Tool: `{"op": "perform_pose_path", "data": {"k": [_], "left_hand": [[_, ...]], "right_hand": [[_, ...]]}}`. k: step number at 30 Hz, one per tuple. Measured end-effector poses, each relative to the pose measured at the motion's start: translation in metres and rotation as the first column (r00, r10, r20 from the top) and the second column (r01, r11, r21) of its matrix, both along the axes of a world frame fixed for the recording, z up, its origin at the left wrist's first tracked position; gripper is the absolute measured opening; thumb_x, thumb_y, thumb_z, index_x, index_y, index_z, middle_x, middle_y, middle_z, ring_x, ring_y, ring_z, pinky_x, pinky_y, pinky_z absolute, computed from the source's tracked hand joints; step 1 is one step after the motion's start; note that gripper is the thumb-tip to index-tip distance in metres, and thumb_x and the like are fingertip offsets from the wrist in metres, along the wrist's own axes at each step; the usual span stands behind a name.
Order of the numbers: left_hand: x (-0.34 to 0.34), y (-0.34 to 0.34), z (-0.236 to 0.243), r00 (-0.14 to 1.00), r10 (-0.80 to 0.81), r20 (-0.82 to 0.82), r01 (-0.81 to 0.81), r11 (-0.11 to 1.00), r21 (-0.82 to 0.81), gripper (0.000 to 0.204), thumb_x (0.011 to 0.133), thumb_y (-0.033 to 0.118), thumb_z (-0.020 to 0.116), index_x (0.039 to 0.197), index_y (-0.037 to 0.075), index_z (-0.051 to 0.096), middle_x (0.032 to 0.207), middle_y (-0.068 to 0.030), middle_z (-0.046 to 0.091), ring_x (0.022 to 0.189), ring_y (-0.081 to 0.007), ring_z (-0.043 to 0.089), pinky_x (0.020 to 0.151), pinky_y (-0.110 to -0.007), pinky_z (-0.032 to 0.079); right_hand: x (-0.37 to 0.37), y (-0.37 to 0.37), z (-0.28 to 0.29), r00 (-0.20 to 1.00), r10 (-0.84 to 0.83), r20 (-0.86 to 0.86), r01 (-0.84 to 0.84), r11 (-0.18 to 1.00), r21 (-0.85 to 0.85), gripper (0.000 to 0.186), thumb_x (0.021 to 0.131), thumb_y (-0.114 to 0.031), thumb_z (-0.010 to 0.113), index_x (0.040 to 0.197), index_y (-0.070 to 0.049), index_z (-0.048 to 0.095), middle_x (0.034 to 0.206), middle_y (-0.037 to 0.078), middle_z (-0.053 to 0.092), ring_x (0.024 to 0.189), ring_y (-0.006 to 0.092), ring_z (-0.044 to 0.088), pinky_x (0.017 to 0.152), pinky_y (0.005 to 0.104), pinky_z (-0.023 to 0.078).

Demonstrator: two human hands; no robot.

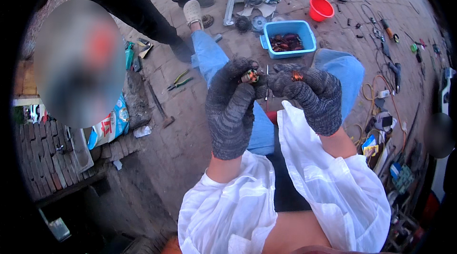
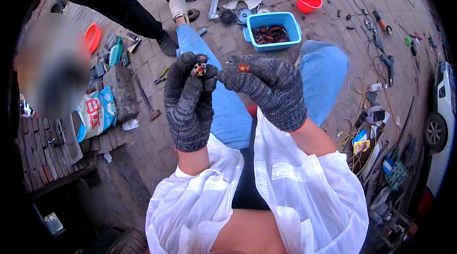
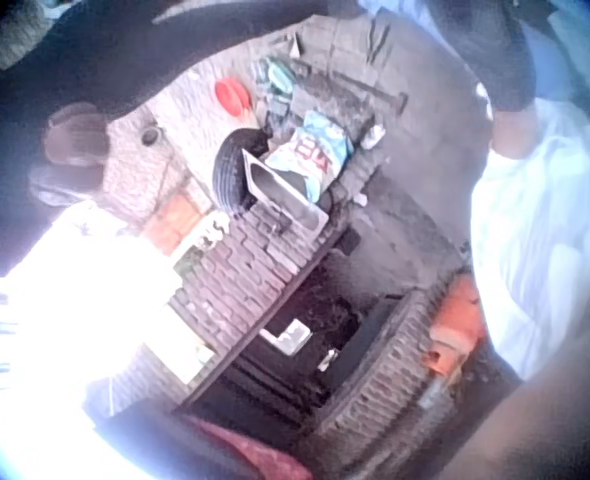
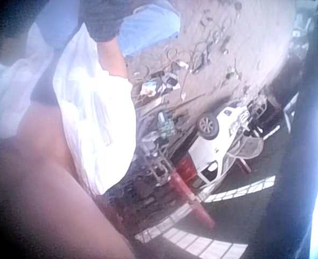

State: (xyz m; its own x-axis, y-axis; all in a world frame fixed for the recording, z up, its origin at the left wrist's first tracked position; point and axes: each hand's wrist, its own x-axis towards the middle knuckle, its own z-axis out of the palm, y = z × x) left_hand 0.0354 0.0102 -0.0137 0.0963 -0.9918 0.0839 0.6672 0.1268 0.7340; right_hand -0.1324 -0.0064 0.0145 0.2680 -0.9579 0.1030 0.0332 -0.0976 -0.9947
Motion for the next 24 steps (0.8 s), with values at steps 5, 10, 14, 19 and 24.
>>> {"op": "perform_pose_path", "data": {"k": [5, 10, 14, 19, 24], "left_hand": [[-0.013, 0.007, 0.015, 0.993, 0.051, 0.107, -0.048, 0.998, -0.033, 0.035, 0.083, 0.003, 0.059, 0.117, 0.001, 0.051, 0.110, -0.0176, 0.057, 0.091, -0.0247, 0.061, 0.064, -0.026, 0.052], [-0.018, 0.009, 0.013, 0.985, 0.066, 0.158, -0.045, 0.990, -0.131, 0.039, 0.079, 0.003, 0.063, 0.117, -0.001, 0.051, 0.104, -0.0194, 0.060, 0.083, -0.0253, 0.063, 0.057, -0.028, 0.052], [-0.024, 0.012, 0.012, 0.959, 0.136, 0.249, -0.093, 0.980, -0.178, 0.045, 0.075, 0.002, 0.068, 0.116, -0.003, 0.051, 0.103, -0.0207, 0.060, 0.085, -0.0261, 0.063, 0.060, -0.031, 0.054], [-0.028, 0.017, 0.019, 0.928, 0.188, 0.321, -0.116, 0.966, -0.231, 0.051, 0.070, 0.000, 0.071, 0.117, -0.003, 0.051, 0.102, -0.0201, 0.061, 0.091, -0.0268, 0.062, 0.072, -0.034, 0.054], [-0.025, 0.013, 0.019, 0.815, 0.337, 0.472, -0.134, 0.902, -0.411, 0.052, 0.068, -0.001, 0.072, 0.116, -0.002, 0.051, 0.098, -0.0180, 0.062, 0.091, -0.0248, 0.062, 0.076, -0.033, 0.053]], "right_hand": [[-0.003, 0.003, 0.001, 0.993, -0.114, 0.039, 0.116, 0.992, -0.041, 0.023, 0.081, -0.008, 0.062, 0.102, 0.002, 0.063, 0.092, 0.008, 0.067, 0.085, 0.0136, 0.062, 0.078, 0.0279, 0.049], [0.000, 0.006, 0.008, 0.981, -0.196, 0.012, 0.196, 0.973, -0.120, 0.024, 0.075, -0.010, 0.069, 0.097, -0.002, 0.066, 0.091, 0.007, 0.067, 0.088, 0.0166, 0.062, 0.095, 0.0345, 0.038], [-0.003, 0.010, 0.015, 0.981, -0.196, 0.002, 0.195, 0.975, -0.103, 0.024, 0.071, -0.012, 0.072, 0.093, -0.004, 0.068, 0.091, 0.008, 0.067, 0.091, 0.0182, 0.062, 0.101, 0.0378, 0.032], [-0.010, 0.013, 0.014, 0.981, -0.192, 0.021, 0.193, 0.977, -0.086, 0.024, 0.072, -0.010, 0.071, 0.094, -0.003, 0.067, 0.092, 0.009, 0.067, 0.090, 0.0185, 0.062, 0.098, 0.0373, 0.037], [-0.013, 0.012, 0.011, 0.959, -0.149, 0.242, 0.144, 0.989, 0.040, 0.021, 0.076, -0.005, 0.067, 0.097, 0.000, 0.064, 0.093, 0.012, 0.066, 0.087, 0.0173, 0.063, 0.082, 0.0305, 0.048]]}}
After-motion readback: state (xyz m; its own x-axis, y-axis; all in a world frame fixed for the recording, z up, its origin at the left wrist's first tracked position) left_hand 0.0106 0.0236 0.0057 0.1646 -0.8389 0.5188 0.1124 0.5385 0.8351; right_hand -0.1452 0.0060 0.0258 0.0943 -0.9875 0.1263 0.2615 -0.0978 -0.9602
